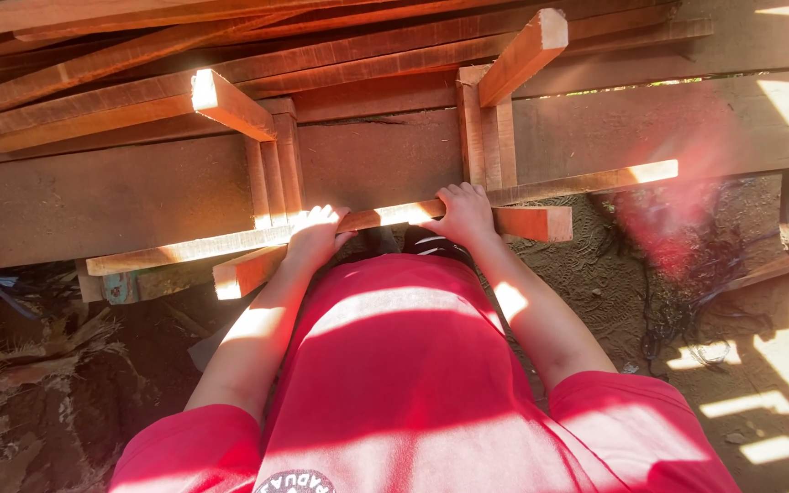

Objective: Select wooden planks from a pile and arrange them neatly across two wooden supports.

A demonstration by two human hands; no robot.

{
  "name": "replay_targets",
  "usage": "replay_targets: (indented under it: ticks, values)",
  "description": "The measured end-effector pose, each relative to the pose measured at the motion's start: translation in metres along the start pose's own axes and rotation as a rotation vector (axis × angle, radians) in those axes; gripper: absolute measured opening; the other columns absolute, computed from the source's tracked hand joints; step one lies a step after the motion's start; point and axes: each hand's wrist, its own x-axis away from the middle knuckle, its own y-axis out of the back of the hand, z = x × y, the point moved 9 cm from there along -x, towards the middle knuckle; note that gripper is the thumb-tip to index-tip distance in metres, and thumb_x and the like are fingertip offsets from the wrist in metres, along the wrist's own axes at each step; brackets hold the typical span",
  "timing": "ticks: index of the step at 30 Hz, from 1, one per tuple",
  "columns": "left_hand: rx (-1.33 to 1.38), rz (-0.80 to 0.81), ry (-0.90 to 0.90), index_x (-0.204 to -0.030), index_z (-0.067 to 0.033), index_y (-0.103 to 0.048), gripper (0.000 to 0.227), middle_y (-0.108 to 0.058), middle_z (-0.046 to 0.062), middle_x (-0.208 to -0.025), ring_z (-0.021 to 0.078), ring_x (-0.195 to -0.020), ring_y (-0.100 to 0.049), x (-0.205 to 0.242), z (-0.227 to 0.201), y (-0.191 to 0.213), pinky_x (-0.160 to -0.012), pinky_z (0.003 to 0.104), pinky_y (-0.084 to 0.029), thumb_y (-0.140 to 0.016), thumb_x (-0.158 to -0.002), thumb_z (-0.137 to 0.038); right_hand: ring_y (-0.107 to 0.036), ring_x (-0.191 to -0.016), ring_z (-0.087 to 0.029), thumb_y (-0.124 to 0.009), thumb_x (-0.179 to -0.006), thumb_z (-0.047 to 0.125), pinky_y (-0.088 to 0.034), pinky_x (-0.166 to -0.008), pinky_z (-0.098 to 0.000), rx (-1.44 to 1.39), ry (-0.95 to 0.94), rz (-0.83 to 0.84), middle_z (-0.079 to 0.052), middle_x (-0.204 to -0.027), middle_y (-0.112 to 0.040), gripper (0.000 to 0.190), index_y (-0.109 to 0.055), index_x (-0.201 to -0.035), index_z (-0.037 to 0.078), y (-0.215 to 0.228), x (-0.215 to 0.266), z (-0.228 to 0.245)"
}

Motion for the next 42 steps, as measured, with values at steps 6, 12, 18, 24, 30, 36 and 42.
replay_targets:
  ticks: [6, 12, 18, 24, 30, 36, 42]
  values:
    - [-0.104, -0.091, -0.042, -0.140, -0.0259, -0.057, 0.056, -0.066, 0.004, -0.110, 0.0236, -0.108, -0.060, 0.000, -0.008, 0.021, -0.102, 0.043, -0.043, -0.065, -0.091, -0.053, -0.064, -0.083, -0.022, -0.080, -0.065, 0.065, -0.045, -0.086, -0.0381, -0.029, -0.014, 0.017, -0.002, -0.081, -0.066, 0.054, -0.073, -0.093, 0.020, 0.002, 0.000, 0.000]
    - [0.005, 0.029, 0.280, -0.143, -0.0391, -0.050, 0.062, -0.057, -0.007, -0.130, 0.0224, -0.131, -0.045, -0.013, 0.018, -0.055, -0.119, 0.057, -0.022, -0.072, -0.086, -0.053, -0.065, -0.095, -0.021, -0.069, -0.074, 0.075, -0.045, -0.095, -0.0386, 0.023, -0.089, 0.284, -0.001, -0.093, -0.069, 0.060, -0.074, -0.104, 0.023, -0.018, -0.003, -0.007]
    - [0.376, 0.448, 0.417, -0.157, -0.0221, -0.042, 0.086, -0.038, 0.006, -0.165, 0.0330, -0.152, -0.036, -0.023, -0.020, 0.023, -0.122, 0.055, -0.032, -0.059, -0.089, -0.071, -0.067, -0.104, -0.023, -0.061, -0.091, 0.068, -0.046, -0.101, -0.0422, -0.148, -0.233, 0.408, 0.000, -0.103, -0.071, 0.051, -0.072, -0.114, 0.024, -0.005, -0.029, 0.005]
    - [0.383, 0.128, 0.531, -0.134, -0.0175, -0.060, 0.065, -0.068, 0.010, -0.131, 0.0325, -0.125, -0.063, -0.131, -0.006, 0.094, -0.110, 0.053, -0.041, -0.058, -0.092, -0.068, -0.069, -0.102, -0.026, -0.071, -0.089, 0.062, -0.057, -0.085, -0.0465, -0.280, -0.349, -0.133, -0.001, -0.105, -0.066, 0.045, -0.067, -0.112, 0.024, -0.005, -0.139, 0.016]
    - [0.230, -0.453, 0.299, -0.140, -0.0080, -0.052, 0.057, -0.055, 0.012, -0.146, 0.0353, -0.133, -0.050, -0.222, 0.047, 0.231, -0.106, 0.050, -0.042, -0.070, -0.095, -0.037, -0.052, -0.133, -0.029, -0.073, -0.096, 0.040, -0.041, -0.110, -0.0483, -0.150, -0.307, -0.228, -0.008, -0.146, -0.053, 0.056, -0.052, -0.140, 0.012, 0.060, -0.257, 0.011]
    - [-0.026, -0.323, 0.304, -0.153, -0.0010, -0.042, 0.075, -0.046, 0.018, -0.156, 0.0410, -0.143, -0.036, -0.261, 0.112, 0.298, -0.113, 0.059, -0.032, -0.074, -0.095, -0.037, -0.019, -0.152, -0.039, -0.069, -0.096, 0.051, -0.014, -0.121, -0.0622, 0.151, -0.219, 0.088, -0.013, -0.161, -0.035, 0.078, -0.039, -0.154, 0.010, 0.079, -0.348, -0.042]
    - [-0.137, -0.445, 0.219, -0.119, -0.0094, -0.072, 0.036, -0.062, 0.013, -0.113, 0.0374, -0.106, -0.056, -0.276, 0.153, 0.273, -0.114, 0.055, -0.027, -0.078, -0.085, -0.018, -0.057, -0.099, -0.033, -0.084, -0.073, 0.031, -0.041, -0.093, -0.0459, 0.287, 0.021, -0.018, -0.012, -0.111, -0.061, 0.049, -0.069, -0.116, 0.013, 0.082, -0.384, -0.052]
